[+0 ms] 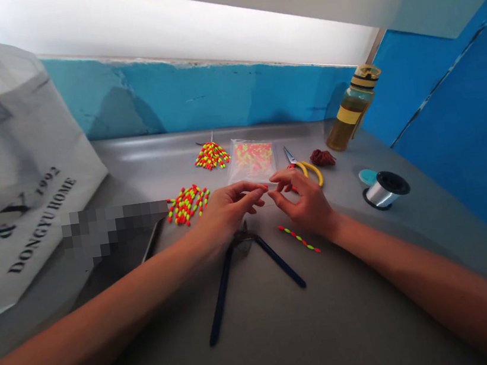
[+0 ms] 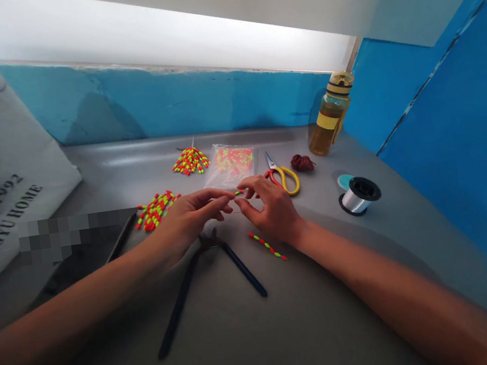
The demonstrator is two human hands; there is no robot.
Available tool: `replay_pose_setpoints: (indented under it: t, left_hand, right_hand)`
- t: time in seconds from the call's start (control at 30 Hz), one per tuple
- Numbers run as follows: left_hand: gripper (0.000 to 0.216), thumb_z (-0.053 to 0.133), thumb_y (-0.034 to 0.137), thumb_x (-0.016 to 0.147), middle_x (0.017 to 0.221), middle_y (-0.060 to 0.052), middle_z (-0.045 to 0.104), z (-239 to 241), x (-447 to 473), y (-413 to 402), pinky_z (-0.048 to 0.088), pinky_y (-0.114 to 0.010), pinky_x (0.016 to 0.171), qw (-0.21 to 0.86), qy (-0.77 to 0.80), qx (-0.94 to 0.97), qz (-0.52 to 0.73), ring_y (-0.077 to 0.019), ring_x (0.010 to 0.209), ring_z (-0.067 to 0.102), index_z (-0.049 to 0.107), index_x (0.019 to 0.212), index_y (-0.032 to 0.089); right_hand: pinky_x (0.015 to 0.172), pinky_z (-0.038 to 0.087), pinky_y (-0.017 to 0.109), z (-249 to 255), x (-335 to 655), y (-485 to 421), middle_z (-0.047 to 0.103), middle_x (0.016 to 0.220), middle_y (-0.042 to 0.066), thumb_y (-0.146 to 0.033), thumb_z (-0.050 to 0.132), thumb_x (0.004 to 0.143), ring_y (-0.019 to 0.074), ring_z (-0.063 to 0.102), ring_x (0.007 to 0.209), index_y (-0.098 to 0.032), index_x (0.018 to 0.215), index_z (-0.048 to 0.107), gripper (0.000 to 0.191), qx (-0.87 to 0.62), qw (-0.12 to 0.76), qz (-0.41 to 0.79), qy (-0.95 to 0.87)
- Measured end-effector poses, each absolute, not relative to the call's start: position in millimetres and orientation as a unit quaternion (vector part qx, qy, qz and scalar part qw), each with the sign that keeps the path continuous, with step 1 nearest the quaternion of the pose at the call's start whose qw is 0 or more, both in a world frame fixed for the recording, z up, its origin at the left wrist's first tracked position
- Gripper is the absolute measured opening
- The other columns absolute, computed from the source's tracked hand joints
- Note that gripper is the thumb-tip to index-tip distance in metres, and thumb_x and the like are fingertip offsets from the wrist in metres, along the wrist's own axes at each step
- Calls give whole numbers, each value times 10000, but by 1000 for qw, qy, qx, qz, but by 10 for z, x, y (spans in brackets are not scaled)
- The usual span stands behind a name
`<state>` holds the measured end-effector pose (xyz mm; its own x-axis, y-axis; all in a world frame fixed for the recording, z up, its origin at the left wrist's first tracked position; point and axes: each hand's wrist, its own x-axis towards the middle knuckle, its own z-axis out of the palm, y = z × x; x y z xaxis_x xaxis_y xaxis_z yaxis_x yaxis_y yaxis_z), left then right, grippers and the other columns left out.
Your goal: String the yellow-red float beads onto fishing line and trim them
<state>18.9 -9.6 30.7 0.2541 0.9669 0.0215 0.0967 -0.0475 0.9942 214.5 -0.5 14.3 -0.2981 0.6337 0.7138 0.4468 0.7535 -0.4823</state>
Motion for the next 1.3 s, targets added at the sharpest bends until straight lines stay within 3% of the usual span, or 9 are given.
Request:
replay_pose_setpoints:
  t: [0.1,0.27,0.67,0.8,0.9,1.03,1.3]
  left_hand:
    - [281,724,489,799,888,-57,751,324,191,-105,485,-329,725,518,454,597,412,-229,829,669,784,941,253]
    - [229,723,457,804,826,-47,744,346,205,-125,471,-323,712,511,453,606,408,-211,783,653,790,881,253]
    - [255,709,483,826,812,-41,744,294,195,-85,460,-316,702,478,472,628,394,-209,780,653,781,894,248]
    - [282,708,499,821,806,-43,739,281,186,-76,456,-314,687,470,478,629,394,-207,766,645,776,901,238]
    - [304,700,514,824,811,-43,740,274,173,-71,444,-312,685,455,489,638,383,-198,748,633,769,884,224]
    - [327,679,518,833,826,-36,740,280,172,-73,437,-308,696,455,484,650,367,-191,752,627,756,886,204]
    - [321,660,508,838,810,-36,735,332,195,-107,437,-300,686,453,492,646,369,-183,741,618,744,861,200]
  right_hand:
    - [777,544,336,135,2145,0,686,968,47,-188,635,901,169,659,799,-217,1056,602,161,-334,474,94,-810]
    - [859,546,375,139,2139,-5,696,1017,58,-208,629,918,199,676,936,-231,929,603,36,-325,475,95,-812]
    - [944,504,409,134,2133,-10,696,1017,55,-194,619,912,209,669,1008,-228,855,596,71,-329,469,88,-815]
    - [867,527,371,117,2133,-6,689,1008,57,-188,606,915,193,665,927,-219,939,600,39,-327,471,98,-814]
    - [808,535,354,112,2133,-4,684,1000,57,-192,610,917,175,646,818,-208,1037,603,121,-319,468,101,-818]
    - [847,530,356,121,2125,-8,690,1000,65,-184,595,930,189,661,899,-212,928,608,31,-309,464,105,-824]
    - [826,527,357,114,2124,-19,692,939,51,-173,610,913,189,663,870,-220,896,596,52,-322,454,113,-823]
